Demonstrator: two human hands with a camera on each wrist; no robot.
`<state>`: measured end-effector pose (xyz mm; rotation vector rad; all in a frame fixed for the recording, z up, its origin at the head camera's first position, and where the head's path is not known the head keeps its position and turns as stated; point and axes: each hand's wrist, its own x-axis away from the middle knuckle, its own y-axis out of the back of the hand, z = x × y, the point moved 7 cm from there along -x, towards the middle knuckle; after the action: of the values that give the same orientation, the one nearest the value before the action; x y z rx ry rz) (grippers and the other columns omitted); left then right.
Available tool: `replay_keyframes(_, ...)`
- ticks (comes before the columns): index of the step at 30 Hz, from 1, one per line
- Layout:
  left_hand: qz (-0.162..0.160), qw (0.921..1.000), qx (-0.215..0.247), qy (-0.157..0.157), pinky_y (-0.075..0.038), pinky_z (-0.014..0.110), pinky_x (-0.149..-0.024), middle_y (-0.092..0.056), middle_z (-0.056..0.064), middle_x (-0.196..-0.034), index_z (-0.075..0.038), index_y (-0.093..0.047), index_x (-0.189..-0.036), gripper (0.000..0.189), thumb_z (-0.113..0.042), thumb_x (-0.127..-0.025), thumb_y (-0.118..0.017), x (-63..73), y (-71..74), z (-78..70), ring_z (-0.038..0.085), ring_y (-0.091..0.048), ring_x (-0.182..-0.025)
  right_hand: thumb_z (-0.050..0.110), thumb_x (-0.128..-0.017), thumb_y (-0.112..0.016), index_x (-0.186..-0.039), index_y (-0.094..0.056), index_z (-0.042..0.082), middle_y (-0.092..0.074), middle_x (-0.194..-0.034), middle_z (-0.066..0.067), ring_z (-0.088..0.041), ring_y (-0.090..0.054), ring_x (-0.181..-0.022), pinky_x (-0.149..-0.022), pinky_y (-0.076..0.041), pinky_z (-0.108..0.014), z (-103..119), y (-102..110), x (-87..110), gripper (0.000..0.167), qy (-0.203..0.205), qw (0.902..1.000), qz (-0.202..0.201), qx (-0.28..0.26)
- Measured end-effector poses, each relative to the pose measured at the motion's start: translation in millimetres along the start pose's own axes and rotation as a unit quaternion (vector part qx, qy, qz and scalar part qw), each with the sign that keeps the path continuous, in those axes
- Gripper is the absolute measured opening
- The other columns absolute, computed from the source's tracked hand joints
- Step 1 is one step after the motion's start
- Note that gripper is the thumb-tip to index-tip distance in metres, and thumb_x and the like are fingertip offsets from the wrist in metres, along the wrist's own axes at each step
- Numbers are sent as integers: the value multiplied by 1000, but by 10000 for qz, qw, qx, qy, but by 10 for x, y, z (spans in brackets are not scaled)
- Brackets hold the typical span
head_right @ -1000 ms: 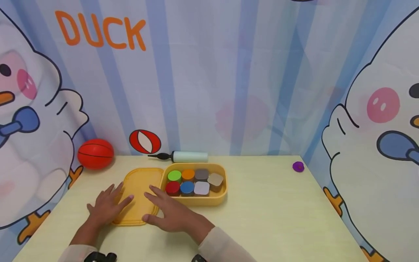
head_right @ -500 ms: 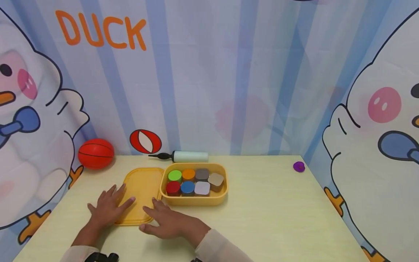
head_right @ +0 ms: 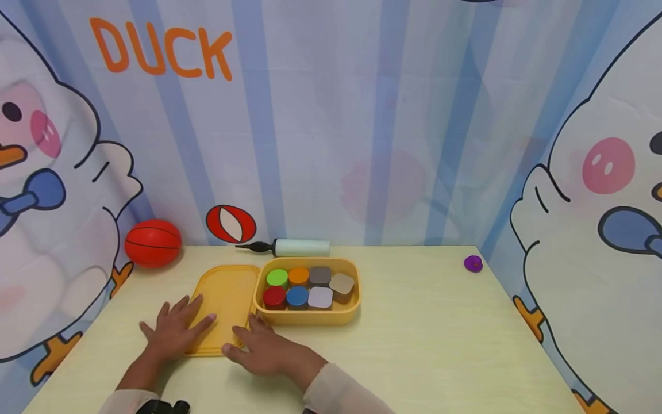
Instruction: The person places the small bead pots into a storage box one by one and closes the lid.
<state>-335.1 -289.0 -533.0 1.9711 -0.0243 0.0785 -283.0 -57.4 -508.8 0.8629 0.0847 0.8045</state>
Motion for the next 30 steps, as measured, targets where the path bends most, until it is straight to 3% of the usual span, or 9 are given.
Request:
replay_keyframes(10,-51,9999,134,40,9,100,-109,-28,35,-174,-7,-35,-170,103,-81,-100,-51,13,13,-70,73,-9,-159,67,-112,-39,-173,-35,29,-4,-187,-7,-36,-2,-174,-137,-20,-67,32,-12,-59,71,286,9991,-45,-296)
replay_keyframes(20,-665,9939,877,49,3,98,-114,-22,32,-177,-7,-32,-172,99,-66,-100,-67,90,136,-37,60,-27,-161,73,-106,-49,-174,-27,38,6,-187,3,-47,0,-172,-133,-31,-68,110,-59,-94,80,655,9975,-17,-259)
replay_keyframes(25,-1225,9828,1381,-40,-3,94,-120,-20,30,-179,-6,-35,-171,95,-56,-101,-74,175,260,-43,57,-23,-164,69,-106,-55,-174,-27,38,8,-187,4,-49,4,-171,-132,-29,-71,183,-32,-96,81,903,9951,-213,-344)
replay_keyframes(30,-1969,9631,1813,-282,-26,79,-128,-25,28,-178,-4,-43,-167,90,-42,-97,-83,284,413,-113,58,-30,-161,58,-106,-64,-174,-29,35,10,-186,7,-47,10,-171,-131,-28,-74,260,5,-72,79,1121,9920,-439,-391)
